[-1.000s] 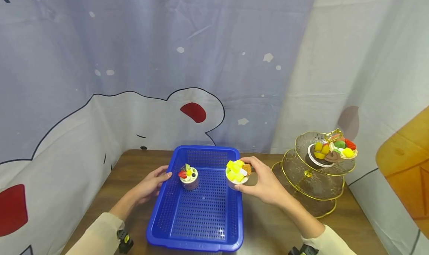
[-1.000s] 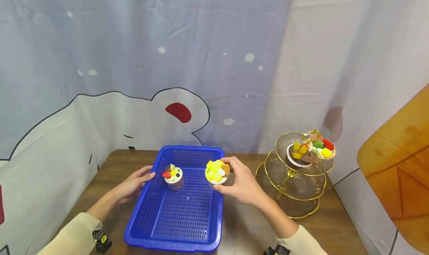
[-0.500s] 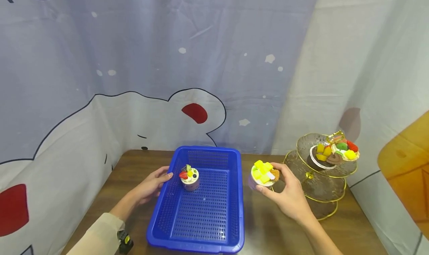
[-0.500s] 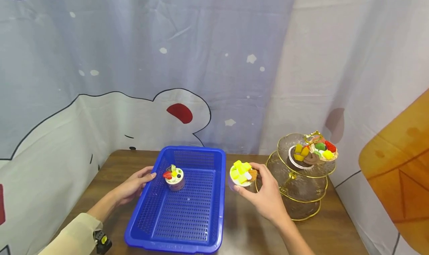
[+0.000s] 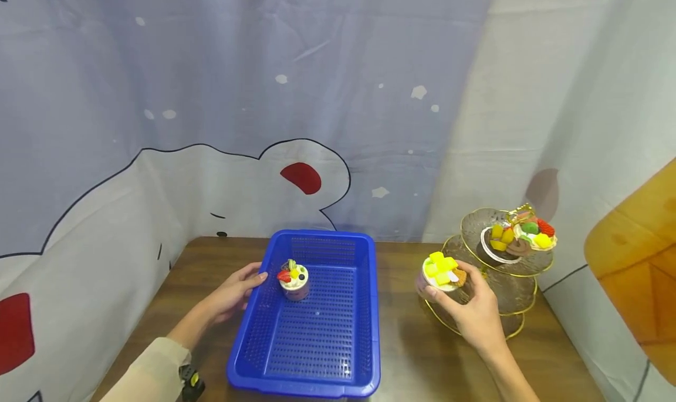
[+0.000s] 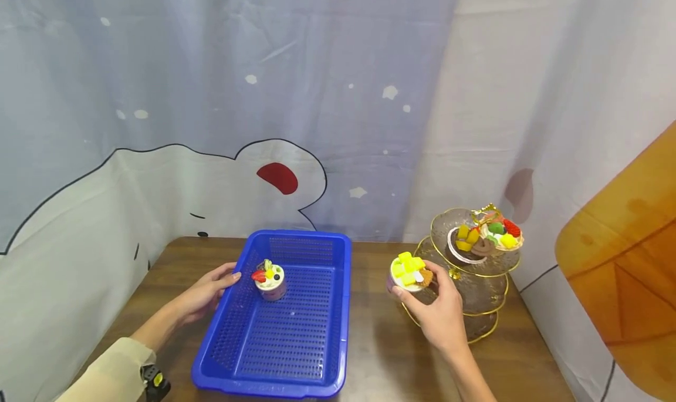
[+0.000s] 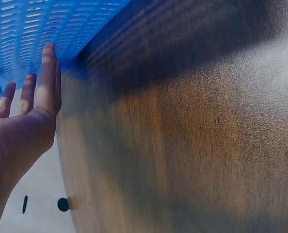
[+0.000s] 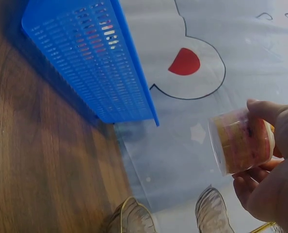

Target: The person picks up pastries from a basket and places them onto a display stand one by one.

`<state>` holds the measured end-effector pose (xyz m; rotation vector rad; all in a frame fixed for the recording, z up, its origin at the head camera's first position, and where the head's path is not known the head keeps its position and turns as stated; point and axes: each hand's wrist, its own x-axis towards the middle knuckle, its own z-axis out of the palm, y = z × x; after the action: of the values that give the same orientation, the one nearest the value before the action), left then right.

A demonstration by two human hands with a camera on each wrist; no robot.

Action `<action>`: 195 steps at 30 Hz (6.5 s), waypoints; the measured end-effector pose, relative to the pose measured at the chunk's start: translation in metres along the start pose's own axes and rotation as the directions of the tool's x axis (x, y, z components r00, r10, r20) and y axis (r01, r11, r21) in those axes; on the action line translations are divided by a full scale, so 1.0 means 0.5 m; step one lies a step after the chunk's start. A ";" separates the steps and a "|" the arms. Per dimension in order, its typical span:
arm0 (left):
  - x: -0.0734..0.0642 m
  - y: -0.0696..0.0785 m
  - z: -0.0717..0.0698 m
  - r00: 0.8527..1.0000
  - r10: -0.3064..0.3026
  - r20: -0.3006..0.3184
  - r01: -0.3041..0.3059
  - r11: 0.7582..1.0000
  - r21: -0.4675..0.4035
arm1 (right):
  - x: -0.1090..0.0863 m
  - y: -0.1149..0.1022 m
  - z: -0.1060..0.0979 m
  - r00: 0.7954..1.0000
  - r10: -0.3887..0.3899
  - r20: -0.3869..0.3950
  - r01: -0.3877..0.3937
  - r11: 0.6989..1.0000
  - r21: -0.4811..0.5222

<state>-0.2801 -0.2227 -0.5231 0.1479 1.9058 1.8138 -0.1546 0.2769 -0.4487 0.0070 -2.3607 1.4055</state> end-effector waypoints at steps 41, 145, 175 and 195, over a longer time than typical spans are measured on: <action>-0.007 -0.001 0.003 1.000 0.002 -0.030 -0.001 1.000 0.020 | 0.042 0.062 -0.041 0.951 0.109 -0.288 -0.147 0.982 -0.114; -0.023 0.036 0.021 0.991 -0.039 -0.126 0.046 0.998 0.050 | -0.059 -0.063 0.078 0.941 -0.306 -0.141 0.290 0.949 -0.122; -0.027 0.045 0.046 0.993 -0.045 -0.107 0.044 0.999 -0.008 | 0.138 -0.170 0.421 0.824 -0.003 0.567 -0.107 0.981 0.161; -0.018 0.040 0.055 0.995 -0.013 -0.102 0.013 1.000 -0.003 | 0.133 -0.078 0.557 0.738 0.110 0.666 0.053 0.974 -0.220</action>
<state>-0.2658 -0.1991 -0.5011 0.0424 1.9689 1.8472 -0.2996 0.0347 -0.5107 0.5110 -3.1153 1.2753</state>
